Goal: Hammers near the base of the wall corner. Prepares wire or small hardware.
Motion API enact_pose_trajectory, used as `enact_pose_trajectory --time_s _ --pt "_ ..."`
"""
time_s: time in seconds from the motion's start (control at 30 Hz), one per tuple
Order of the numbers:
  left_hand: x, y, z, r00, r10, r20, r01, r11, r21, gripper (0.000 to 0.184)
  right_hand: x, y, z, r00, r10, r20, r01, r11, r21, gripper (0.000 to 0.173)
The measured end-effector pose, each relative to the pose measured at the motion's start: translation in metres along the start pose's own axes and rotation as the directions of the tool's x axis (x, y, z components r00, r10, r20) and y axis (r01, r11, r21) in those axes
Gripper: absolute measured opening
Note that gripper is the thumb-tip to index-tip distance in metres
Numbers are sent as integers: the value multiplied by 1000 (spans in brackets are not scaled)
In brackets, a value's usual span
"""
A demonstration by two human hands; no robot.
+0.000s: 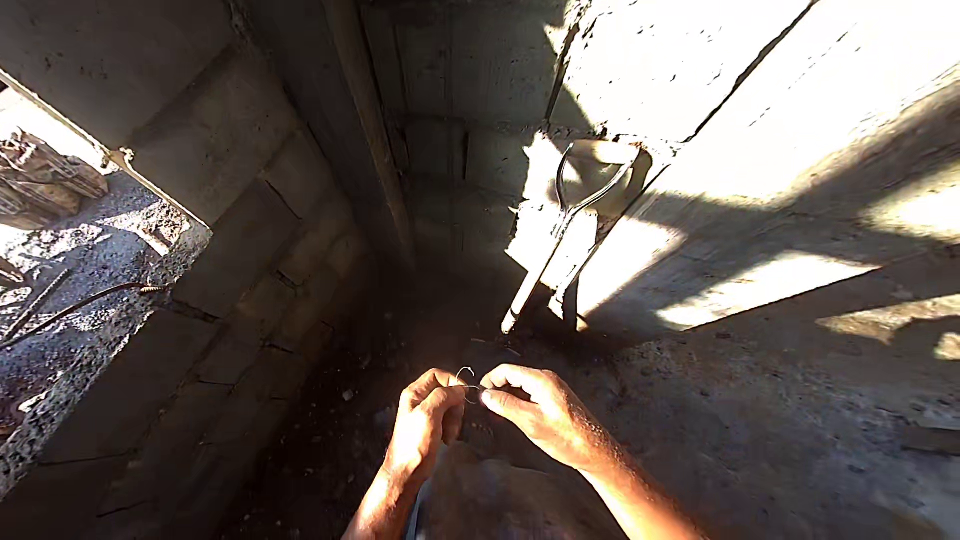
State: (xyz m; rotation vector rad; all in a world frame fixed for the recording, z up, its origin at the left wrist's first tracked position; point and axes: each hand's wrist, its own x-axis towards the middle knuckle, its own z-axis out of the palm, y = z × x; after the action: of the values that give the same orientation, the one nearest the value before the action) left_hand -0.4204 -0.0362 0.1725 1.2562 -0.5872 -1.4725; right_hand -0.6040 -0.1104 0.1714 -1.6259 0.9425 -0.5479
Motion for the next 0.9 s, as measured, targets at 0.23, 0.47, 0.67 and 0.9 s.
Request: enact_pose_trajectory --time_s 0.23,0.47,0.67,0.9 --pt "0 -2 2 997 2 73 2 999 -49 23 1 3 3 921 -349 -174 337 937 -96 13" --pt "-3 15 -10 977 0 214 -41 982 184 17 7 7 -3 936 -347 -58 352 930 111 10" --pt "-6 16 -9 959 250 130 -282 834 474 14 10 3 -4 978 -205 -29 206 959 193 12" --pt "-2 13 -10 855 458 243 -515 698 498 15 12 -1 -7 991 -113 76 67 893 446 14"
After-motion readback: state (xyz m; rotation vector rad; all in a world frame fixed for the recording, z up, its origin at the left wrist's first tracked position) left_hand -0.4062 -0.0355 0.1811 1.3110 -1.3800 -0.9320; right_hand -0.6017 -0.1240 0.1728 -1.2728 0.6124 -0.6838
